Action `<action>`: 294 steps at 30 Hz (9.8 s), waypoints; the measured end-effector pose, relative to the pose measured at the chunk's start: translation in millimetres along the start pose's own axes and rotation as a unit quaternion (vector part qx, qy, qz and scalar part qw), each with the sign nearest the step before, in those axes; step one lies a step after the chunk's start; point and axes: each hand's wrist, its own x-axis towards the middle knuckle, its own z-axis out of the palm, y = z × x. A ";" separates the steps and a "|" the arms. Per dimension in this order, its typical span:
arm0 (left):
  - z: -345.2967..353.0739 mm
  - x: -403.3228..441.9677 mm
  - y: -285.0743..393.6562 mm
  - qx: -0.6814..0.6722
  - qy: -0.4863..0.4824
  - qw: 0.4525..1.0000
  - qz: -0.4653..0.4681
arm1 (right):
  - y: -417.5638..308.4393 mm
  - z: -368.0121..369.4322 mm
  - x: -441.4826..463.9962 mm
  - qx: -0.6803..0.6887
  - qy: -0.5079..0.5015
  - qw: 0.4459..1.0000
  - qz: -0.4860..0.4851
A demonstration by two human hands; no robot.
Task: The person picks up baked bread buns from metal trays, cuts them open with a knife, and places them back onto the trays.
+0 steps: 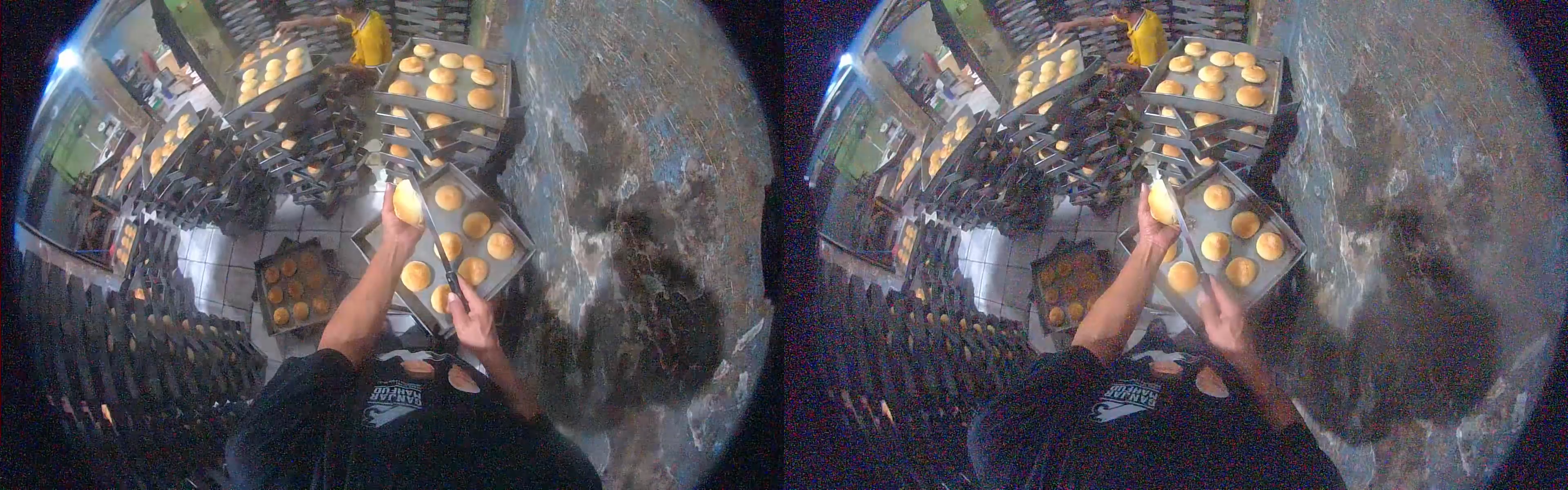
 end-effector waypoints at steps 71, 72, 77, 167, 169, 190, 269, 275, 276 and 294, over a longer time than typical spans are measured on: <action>-32.7 -43.1 -57.4 0.180 0.080 0.980 -0.017 | 68.7 -33.6 3.3 -0.008 -0.082 0.995 0.061; -37.3 -36.2 -46.4 0.176 0.085 0.980 -0.016 | 64.8 -36.0 -2.3 -0.009 -0.087 0.994 0.065; -49.5 -30.3 -44.6 0.142 0.101 0.984 -0.035 | 106.9 -6.8 1.8 -0.025 -0.079 0.981 0.175; 15.3 11.5 -36.5 0.365 -0.091 0.920 -0.109 | 28.1 -66.7 28.2 -0.036 -0.051 0.991 0.122; 14.3 16.5 -23.3 0.365 -0.118 0.918 -0.099 | 19.6 -66.7 6.0 -0.012 -0.054 0.989 0.136; -33.9 -1.5 -72.2 0.311 0.019 0.941 -0.132 | 76.9 -23.7 61.3 -0.022 -0.041 0.984 0.172; 17.6 4.9 -61.9 0.096 -0.020 0.993 -0.071 | 28.4 -35.1 -17.0 -0.024 0.087 0.996 0.020; 10.6 -7.6 -90.5 0.207 -0.019 0.973 -0.103 | 17.3 -42.9 28.7 -0.069 0.098 0.992 0.046; 12.1 -7.0 -93.0 0.194 0.011 0.977 -0.093 | 5.7 -45.0 32.3 -0.068 0.092 0.992 0.050; 24.4 -3.6 -50.2 0.336 -0.072 0.939 -0.022 | 21.1 -38.2 -29.9 -0.055 0.069 0.992 0.085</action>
